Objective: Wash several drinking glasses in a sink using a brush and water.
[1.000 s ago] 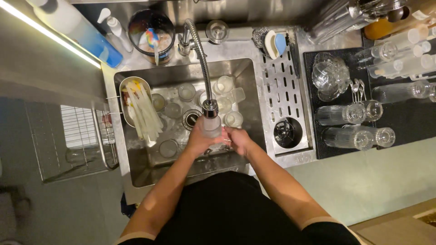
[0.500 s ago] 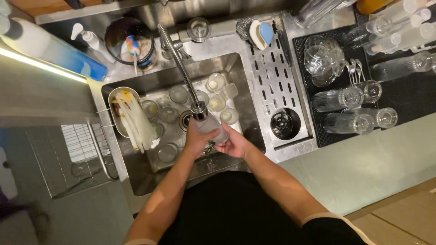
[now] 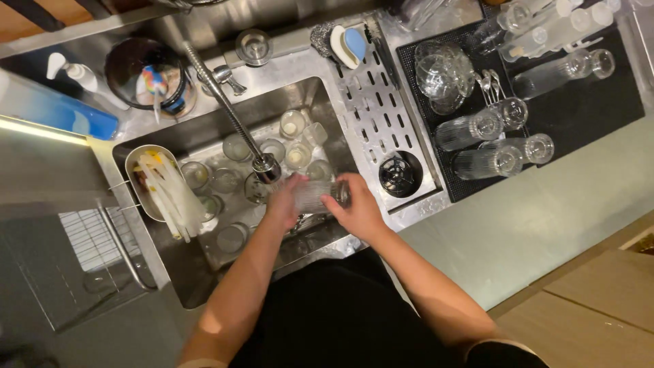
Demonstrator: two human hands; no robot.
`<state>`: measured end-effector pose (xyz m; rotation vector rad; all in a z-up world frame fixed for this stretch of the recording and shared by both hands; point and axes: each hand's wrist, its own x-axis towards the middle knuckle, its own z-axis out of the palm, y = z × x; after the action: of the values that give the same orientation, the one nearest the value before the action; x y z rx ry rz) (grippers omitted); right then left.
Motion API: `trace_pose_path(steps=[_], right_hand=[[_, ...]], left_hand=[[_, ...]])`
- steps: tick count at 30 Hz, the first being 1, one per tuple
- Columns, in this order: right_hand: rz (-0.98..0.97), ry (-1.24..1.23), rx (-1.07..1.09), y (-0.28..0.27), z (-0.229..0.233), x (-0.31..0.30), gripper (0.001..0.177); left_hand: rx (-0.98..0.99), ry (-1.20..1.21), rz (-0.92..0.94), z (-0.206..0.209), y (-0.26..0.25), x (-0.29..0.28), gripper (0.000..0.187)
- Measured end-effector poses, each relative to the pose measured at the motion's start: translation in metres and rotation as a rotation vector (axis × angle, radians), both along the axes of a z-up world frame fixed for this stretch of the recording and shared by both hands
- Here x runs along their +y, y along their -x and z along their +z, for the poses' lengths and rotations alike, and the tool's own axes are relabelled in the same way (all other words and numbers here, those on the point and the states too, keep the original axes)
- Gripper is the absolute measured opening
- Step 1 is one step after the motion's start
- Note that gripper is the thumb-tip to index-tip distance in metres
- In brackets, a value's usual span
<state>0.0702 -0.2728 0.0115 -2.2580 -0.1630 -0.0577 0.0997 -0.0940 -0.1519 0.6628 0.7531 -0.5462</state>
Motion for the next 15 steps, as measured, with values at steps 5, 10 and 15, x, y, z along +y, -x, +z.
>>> trace_pose_path(steps=[5,10,15], right_hand=[[-0.053,0.213,-0.083,0.003,0.102,-0.053,0.043],[-0.198,0.457,-0.012,-0.013,0.096,-0.122,0.044],[-0.046,0.702,0.077,-0.034,0.017,-0.153,0.051]], left_hand=[[-0.089,-0.277,-0.138,-0.046,0.005,-0.010,0.036],[-0.260,-0.839,-0.336,-0.059,0.021,-0.024,0.052],[-0.457,-1.290,-0.597,-0.025,0.007,-0.059,0.096]])
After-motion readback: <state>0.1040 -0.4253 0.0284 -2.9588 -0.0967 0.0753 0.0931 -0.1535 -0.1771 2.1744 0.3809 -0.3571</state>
